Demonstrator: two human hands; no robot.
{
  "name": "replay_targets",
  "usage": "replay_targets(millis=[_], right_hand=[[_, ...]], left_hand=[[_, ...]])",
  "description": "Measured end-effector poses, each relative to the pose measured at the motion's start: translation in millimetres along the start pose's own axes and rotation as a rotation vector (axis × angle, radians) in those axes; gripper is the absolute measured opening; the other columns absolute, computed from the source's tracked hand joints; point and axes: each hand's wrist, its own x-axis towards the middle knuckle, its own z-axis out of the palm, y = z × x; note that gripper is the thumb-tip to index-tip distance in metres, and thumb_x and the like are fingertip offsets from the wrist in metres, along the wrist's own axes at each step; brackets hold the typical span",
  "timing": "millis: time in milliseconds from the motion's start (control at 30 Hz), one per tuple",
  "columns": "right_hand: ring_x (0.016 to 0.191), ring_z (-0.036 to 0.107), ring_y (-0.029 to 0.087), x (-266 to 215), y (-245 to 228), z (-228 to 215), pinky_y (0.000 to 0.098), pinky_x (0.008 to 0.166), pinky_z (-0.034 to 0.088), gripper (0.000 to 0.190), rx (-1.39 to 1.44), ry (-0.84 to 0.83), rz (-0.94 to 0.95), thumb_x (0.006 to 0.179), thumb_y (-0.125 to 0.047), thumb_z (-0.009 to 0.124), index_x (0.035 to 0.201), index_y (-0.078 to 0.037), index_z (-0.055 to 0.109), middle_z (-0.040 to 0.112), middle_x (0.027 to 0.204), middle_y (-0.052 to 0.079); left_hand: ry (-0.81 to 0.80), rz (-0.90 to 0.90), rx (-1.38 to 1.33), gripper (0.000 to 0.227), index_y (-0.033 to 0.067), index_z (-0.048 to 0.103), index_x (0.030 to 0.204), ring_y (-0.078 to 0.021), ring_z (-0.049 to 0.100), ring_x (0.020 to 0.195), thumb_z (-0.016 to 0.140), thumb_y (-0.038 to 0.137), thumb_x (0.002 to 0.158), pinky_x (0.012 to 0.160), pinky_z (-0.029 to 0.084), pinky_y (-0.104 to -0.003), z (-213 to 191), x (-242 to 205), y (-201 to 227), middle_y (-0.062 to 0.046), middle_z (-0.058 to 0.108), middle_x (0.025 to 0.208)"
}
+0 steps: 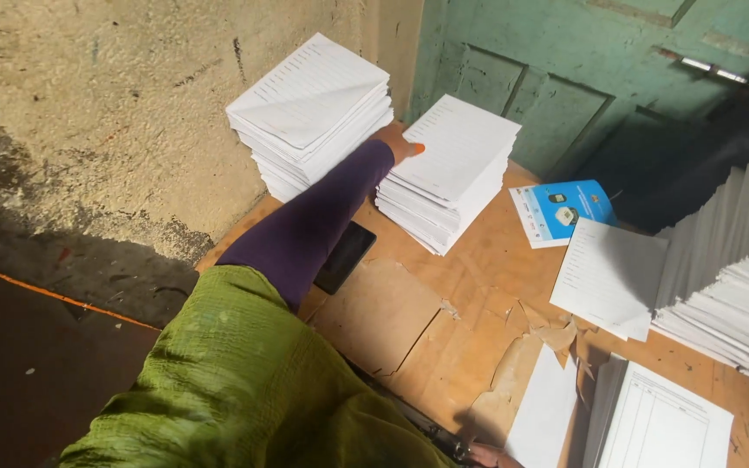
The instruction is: The person sorts through a large stack of white papers on a wooden table, separating them into smaller piles. They handle the papers by hand, flipping through them and organizing them into distinct stacks on the table surface.
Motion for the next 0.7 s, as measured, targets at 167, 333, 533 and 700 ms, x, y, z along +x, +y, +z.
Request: replay_targets(millis=[167,333,533,700], right_hand=[[0.093,0.073,0.035,-88,-343,335,0.0347,0.1,0.049,0.037,0.014,0.874,-0.12,0.076,0.011,0.068,0.113,0.012,0.071,0.076,0.111,0.026],[0.084,0.061,0.032,-23,-413,309,0.0433,0.085,0.05,0.047,-0.028,0.718,-0.593,0.083,-0.025,0.057,0.117,0.007,0.061,0.065,0.098,0.024],[0.1,0.062,0.031,88,-464,225,0.0374,0.087,0.053,0.042,0.267,0.443,-0.514,0.096,-0.025,0.048,0.121,0.009,0.055,0.061,0.108,0.023],[0.098,0.063,0.033,127,-476,211,0.0414,0.094,0.055,0.033,0.297,0.279,-0.373,0.099,-0.009,0.037,0.116,0.011,0.057,0.063,0.107,0.024]], left_hand=[[-0.283,-0.187,0.019,0.1,0.0148,0.026,0.152,-0.0307,0.032,0.14,0.052,0.073,0.076,0.113,0.032,-0.036,4,53,-10,-0.01,0.024,0.157],[-0.278,-0.247,-0.049,0.113,0.0079,0.021,0.152,-0.0284,0.037,0.138,0.055,0.076,0.069,0.11,0.035,-0.035,-10,19,2,-0.012,0.028,0.156],[-0.342,-0.168,-0.033,0.103,0.0121,0.029,0.15,-0.0302,0.035,0.138,0.041,0.078,0.072,0.111,0.031,-0.038,-16,7,3,-0.012,0.027,0.156],[-0.334,-0.073,0.009,0.106,0.0099,0.028,0.15,-0.031,0.036,0.136,0.042,0.08,0.072,0.108,0.031,-0.037,10,32,-33,-0.013,0.025,0.156]])
